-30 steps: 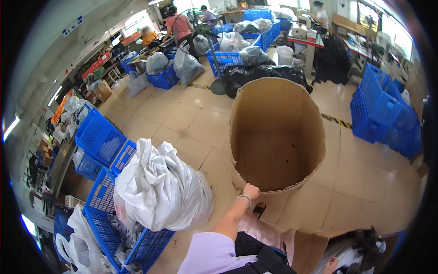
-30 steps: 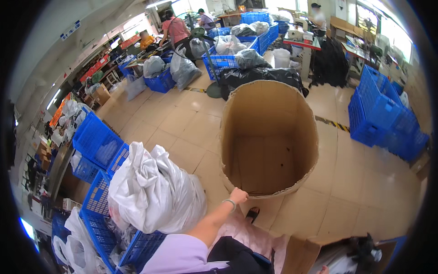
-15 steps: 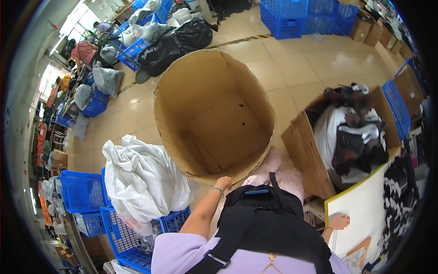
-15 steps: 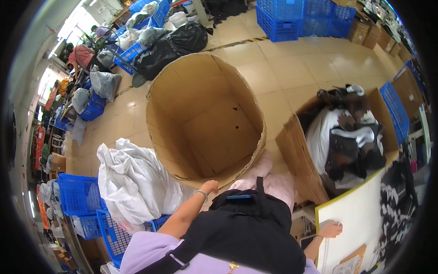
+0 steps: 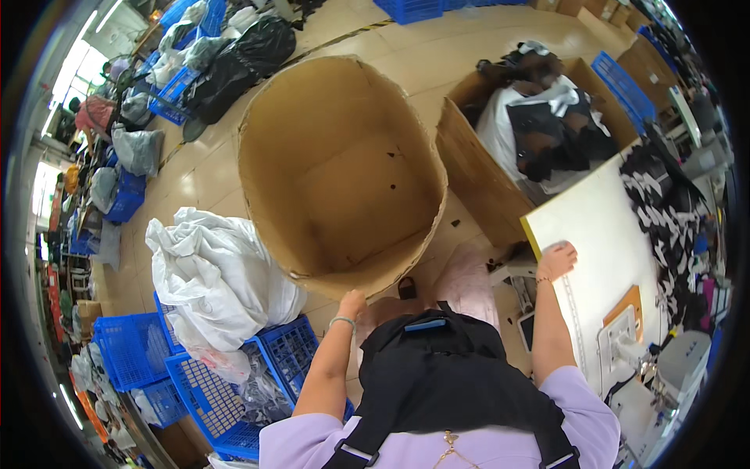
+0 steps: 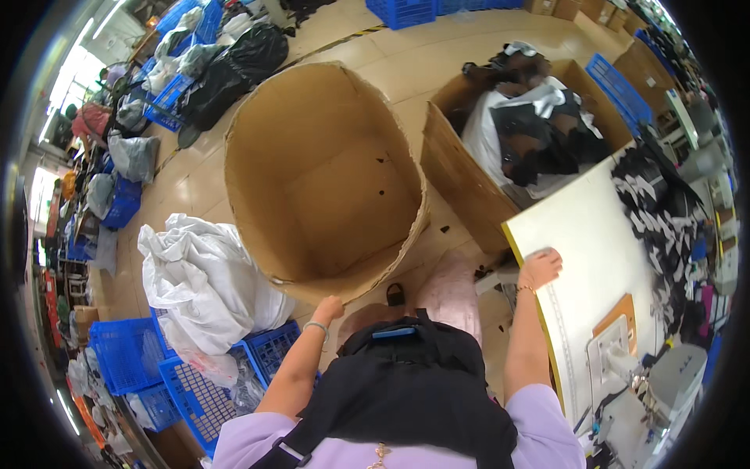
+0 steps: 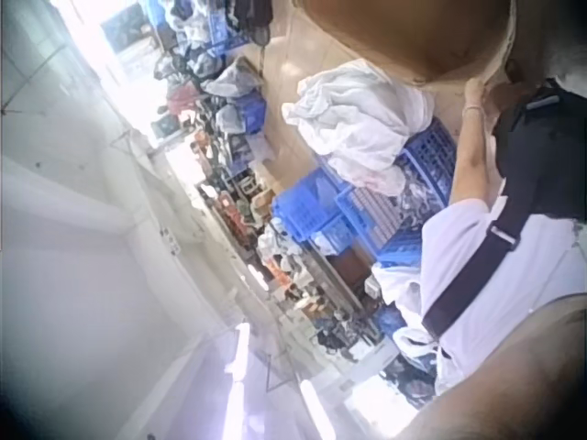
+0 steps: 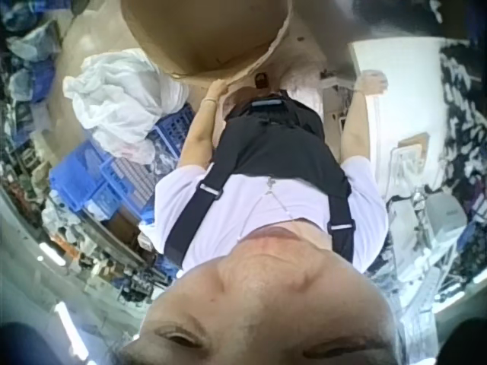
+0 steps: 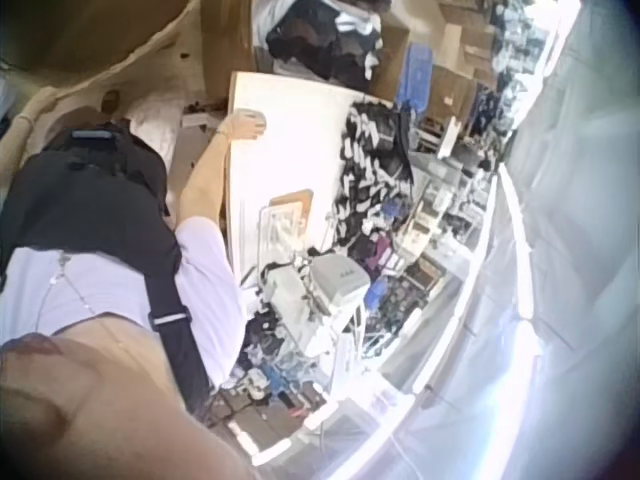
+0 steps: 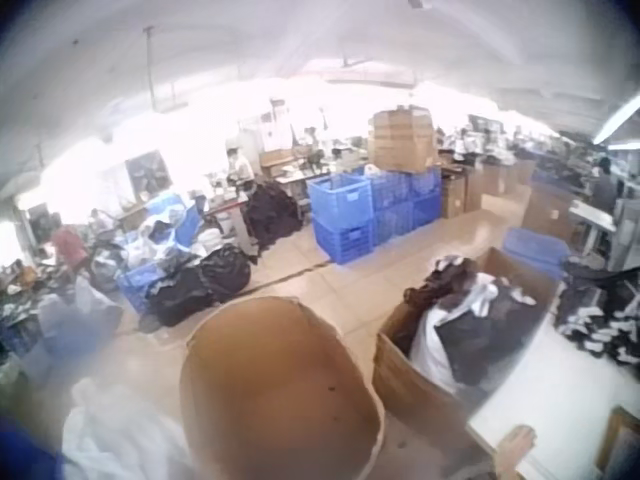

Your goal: The person sits down at a sewing workstation, repositions a cardboard bin, takes shoe parts from a box, and stitches the pieces together using a sewing machine.

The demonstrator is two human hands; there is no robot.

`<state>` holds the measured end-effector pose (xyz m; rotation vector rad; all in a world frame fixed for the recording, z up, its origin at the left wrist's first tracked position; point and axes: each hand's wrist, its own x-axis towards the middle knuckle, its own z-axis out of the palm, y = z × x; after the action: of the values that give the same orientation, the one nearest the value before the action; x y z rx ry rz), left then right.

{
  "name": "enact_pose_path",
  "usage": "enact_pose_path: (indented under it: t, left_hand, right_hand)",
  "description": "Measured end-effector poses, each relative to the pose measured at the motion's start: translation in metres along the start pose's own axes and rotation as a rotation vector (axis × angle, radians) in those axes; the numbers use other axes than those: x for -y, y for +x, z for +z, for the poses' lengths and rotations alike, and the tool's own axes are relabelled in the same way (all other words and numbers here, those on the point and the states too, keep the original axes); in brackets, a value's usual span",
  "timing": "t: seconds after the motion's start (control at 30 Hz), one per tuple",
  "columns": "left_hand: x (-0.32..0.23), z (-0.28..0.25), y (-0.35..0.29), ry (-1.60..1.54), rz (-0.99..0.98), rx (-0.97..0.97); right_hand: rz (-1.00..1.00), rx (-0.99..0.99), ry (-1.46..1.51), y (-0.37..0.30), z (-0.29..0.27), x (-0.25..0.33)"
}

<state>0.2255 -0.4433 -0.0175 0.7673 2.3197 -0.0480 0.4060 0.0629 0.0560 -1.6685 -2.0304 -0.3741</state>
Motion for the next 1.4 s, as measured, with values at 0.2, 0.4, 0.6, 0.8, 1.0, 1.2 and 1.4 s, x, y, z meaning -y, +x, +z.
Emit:
enact_pose_path:
  t: [0.2,0.4,0.6,0.8,1.0,1.2,1.4]
  left_hand:
    - [-0.039,0.048,-0.061,-0.083,-0.072,0.146]
    - [-0.062,0.104,-0.115,-0.088,-0.169,0.362]
    - [-0.098,0.096,-0.129,-0.249,-0.159,0.362]
    - [-0.111,0.082,-0.127,-0.204,-0.072,0.526]
    - [-0.121,0.013,-0.082,-0.176,-0.055,0.643]
    - [-0.177,-0.092,0.054,0.1,0.123,0.602]
    - [-0.33,-0.266,0.235,-0.333,0.508,-0.423]
  right_hand:
    - [-0.097,0.132,0.275,-0.01,-0.007,-0.03]
    - [-0.265,0.228,0.512,-0.009,-0.027,-0.052]
    - [-0.388,0.26,0.606,-0.008,-0.038,-0.076]
    - [-0.347,0.401,0.795,-0.006,-0.051,-0.112]
    - [-0.289,0.459,0.913,-0.005,-0.072,-0.129]
    - [-0.213,0.444,0.934,0.002,-0.072,-0.122]
    - [0.149,0.652,0.966,0.051,-0.057,-0.098]
